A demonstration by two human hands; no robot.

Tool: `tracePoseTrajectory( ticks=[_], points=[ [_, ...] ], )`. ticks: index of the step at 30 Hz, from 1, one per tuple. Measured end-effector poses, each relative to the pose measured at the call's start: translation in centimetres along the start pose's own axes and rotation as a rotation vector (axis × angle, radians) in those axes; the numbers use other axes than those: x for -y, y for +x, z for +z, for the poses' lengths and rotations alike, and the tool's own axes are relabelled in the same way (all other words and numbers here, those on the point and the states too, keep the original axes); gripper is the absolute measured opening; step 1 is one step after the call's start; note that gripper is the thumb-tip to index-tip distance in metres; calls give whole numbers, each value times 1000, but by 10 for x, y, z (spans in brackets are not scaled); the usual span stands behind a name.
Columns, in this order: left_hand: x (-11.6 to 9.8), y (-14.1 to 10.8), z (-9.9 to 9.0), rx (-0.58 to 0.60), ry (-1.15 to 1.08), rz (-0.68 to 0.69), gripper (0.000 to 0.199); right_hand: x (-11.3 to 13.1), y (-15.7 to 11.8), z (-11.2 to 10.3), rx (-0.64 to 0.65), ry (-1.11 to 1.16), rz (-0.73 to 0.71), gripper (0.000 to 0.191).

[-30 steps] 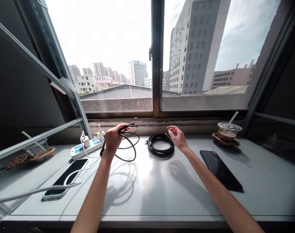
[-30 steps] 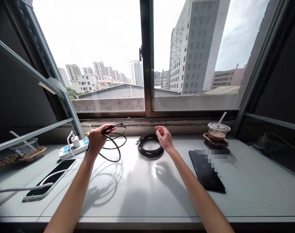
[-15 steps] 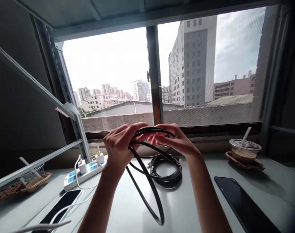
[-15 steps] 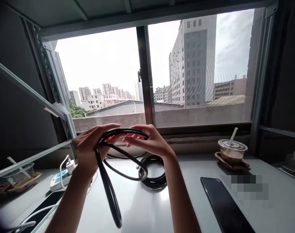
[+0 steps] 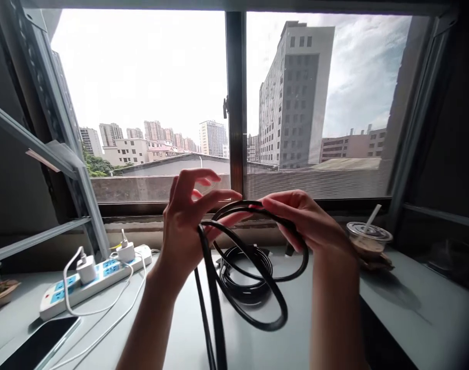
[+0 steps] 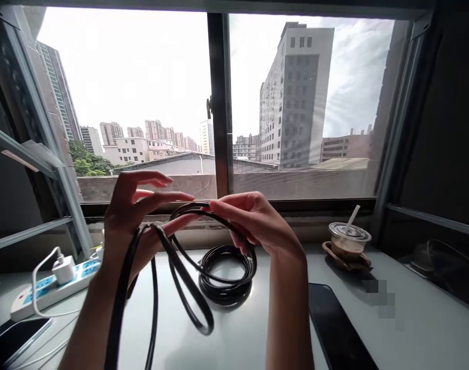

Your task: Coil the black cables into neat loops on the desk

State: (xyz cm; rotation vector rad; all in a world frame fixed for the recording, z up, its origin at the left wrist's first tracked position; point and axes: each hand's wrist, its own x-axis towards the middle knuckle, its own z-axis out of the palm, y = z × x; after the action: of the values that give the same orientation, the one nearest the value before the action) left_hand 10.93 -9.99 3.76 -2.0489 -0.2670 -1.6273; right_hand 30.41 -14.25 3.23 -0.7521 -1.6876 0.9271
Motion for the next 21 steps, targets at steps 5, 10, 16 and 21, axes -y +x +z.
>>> tracePoseTrajectory(
  ticks=[5,10,16,21],
  points=[
    [24,-4,-18,7,-72,-57,13,-1,-11,-30,-498,178,-82,34],
    [54,-15,-45,133,4,-227,19,8,-37,-53,-853,405,-221,21],
    [67,-20,-55,222,44,-243,41,12,-45,-57,-1165,442,-373,15],
    [64,-20,-46,177,23,-248,40,15,-39,-43,-1232,222,-360,17]
  ],
)
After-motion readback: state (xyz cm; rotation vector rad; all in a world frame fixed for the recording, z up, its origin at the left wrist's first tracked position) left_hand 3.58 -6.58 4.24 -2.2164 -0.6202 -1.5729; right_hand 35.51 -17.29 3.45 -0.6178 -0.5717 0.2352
